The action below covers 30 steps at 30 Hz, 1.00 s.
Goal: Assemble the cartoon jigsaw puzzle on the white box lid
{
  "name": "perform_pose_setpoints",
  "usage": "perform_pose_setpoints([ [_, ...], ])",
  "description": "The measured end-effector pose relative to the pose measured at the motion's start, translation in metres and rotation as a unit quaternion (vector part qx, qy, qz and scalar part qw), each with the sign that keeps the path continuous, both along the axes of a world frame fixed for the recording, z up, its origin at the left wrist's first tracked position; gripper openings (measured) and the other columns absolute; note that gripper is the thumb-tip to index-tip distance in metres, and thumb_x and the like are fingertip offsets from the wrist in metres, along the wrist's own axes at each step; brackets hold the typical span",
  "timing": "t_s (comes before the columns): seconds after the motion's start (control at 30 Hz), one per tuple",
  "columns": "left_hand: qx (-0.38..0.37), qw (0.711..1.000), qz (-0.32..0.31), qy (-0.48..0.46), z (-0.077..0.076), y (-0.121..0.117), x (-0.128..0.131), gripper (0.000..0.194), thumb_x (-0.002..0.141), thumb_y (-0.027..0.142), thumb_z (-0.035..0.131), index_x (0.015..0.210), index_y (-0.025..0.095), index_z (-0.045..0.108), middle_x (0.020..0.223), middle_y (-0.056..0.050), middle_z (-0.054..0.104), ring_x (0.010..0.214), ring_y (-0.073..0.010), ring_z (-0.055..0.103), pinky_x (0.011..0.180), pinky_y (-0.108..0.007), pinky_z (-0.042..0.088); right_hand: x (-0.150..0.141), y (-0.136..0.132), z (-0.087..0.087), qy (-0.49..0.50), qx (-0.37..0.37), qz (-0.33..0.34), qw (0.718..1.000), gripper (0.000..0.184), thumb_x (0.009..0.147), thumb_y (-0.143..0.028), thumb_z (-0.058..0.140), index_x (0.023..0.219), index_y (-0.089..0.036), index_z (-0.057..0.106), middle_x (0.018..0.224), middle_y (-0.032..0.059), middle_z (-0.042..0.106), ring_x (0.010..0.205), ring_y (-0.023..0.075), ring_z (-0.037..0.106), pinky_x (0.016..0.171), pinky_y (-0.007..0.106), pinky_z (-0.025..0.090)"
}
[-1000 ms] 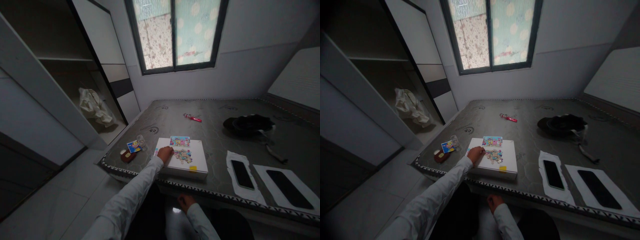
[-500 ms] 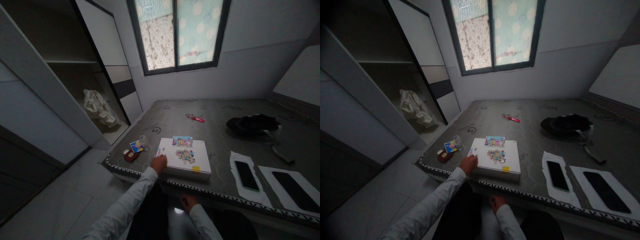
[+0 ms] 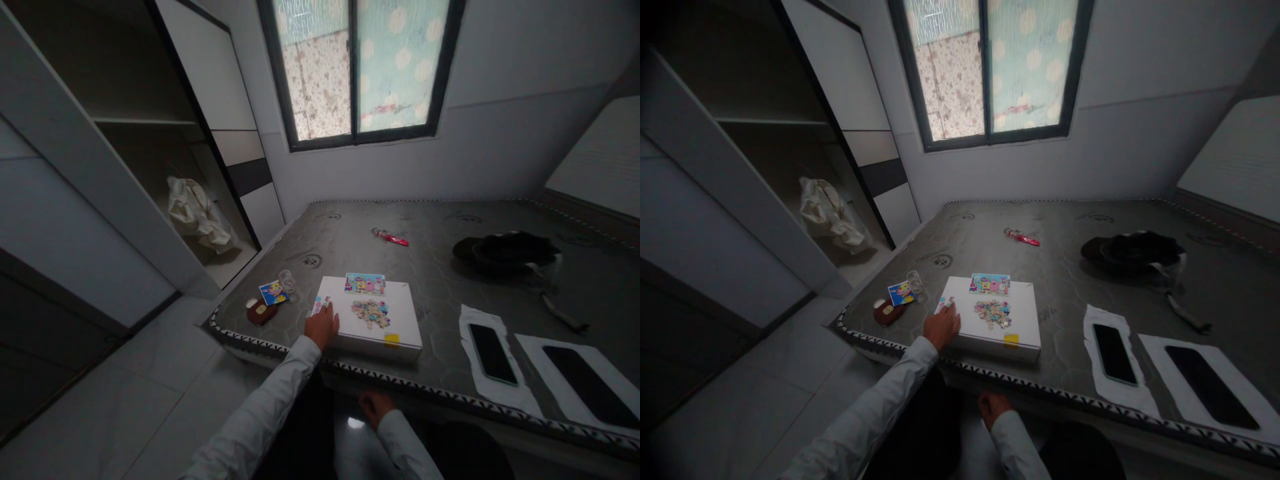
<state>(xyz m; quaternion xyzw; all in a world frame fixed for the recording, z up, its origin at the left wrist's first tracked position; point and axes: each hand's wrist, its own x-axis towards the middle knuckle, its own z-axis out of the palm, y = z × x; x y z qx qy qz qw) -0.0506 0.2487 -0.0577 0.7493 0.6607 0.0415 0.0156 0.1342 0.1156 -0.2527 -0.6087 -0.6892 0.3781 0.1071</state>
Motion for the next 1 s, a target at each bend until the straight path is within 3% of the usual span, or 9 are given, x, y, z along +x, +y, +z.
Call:
perform_pose_setpoints([
  [0.17, 0.003, 0.999, -0.048, -0.026, -0.006, 0.001, 0.021, 0.044, 0.103, 0.044, 0.029, 0.138, 0.031, 0.051, 0.124, -0.009, 0.060, 0.092, -0.0223, 0.069, 0.074, -0.033, 0.051, 0.002, 0.003, 0.001, 0.018, -0.005, 0.024, 1.000, 0.029, 0.084, -0.017, 0.053, 0.099, -0.024, 0.076, 0.100, 0.0047, 0.077, 0.097, 0.0200, 0.070, 0.088, 0.028, 0.049],
  [0.4, 0.013, 0.998, -0.038, -0.054, -0.015, 0.027, 0.051, 0.041, 0.104, 0.045, 0.030, 0.135, 0.030, 0.053, 0.126, -0.009, 0.057, 0.093, -0.0208, 0.068, 0.072, -0.031, 0.049, 0.007, 0.003, 0.006, 0.012, -0.011, 0.031, 0.999, 0.028, 0.086, -0.019, 0.052, 0.103, -0.024, 0.075, 0.101, 0.0046, 0.077, 0.098, 0.0191, 0.070, 0.086, 0.026, 0.048],
  [0.63, 0.009, 0.997, -0.058, -0.044, -0.017, 0.042, 0.047, 0.037, 0.104, 0.038, 0.033, 0.116, 0.027, 0.066, 0.118, -0.008, 0.062, 0.092, -0.0196, 0.067, 0.074, -0.031, 0.049, 0.007, 0.002, 0.009, 0.009, -0.004, 0.015, 1.000, 0.028, 0.086, -0.018, 0.053, 0.100, -0.024, 0.076, 0.100, 0.0042, 0.077, 0.097, 0.0185, 0.070, 0.085, 0.026, 0.048],
  [0.87, 0.013, 0.995, -0.089, -0.034, -0.019, 0.043, 0.043, 0.042, 0.104, 0.037, 0.033, 0.143, 0.033, 0.047, 0.133, -0.009, 0.060, 0.097, -0.0209, 0.069, 0.077, -0.032, 0.051, 0.003, 0.001, 0.015, 0.016, 0.000, 0.011, 1.000, 0.027, 0.085, -0.019, 0.054, 0.099, -0.024, 0.076, 0.096, 0.0050, 0.078, 0.093, 0.0196, 0.071, 0.082, 0.027, 0.049],
  [1.0, 0.009, 0.994, -0.104, -0.030, -0.020, 0.046, 0.043, 0.040, 0.103, 0.031, 0.037, 0.140, 0.031, 0.052, 0.124, -0.009, 0.067, 0.101, -0.0218, 0.069, 0.080, -0.032, 0.052, 0.002, -0.001, 0.020, 0.021, 0.009, 0.015, 1.000, 0.027, 0.083, -0.016, 0.054, 0.097, -0.023, 0.076, 0.095, 0.0046, 0.078, 0.092, 0.0193, 0.072, 0.082, 0.027, 0.049],
])
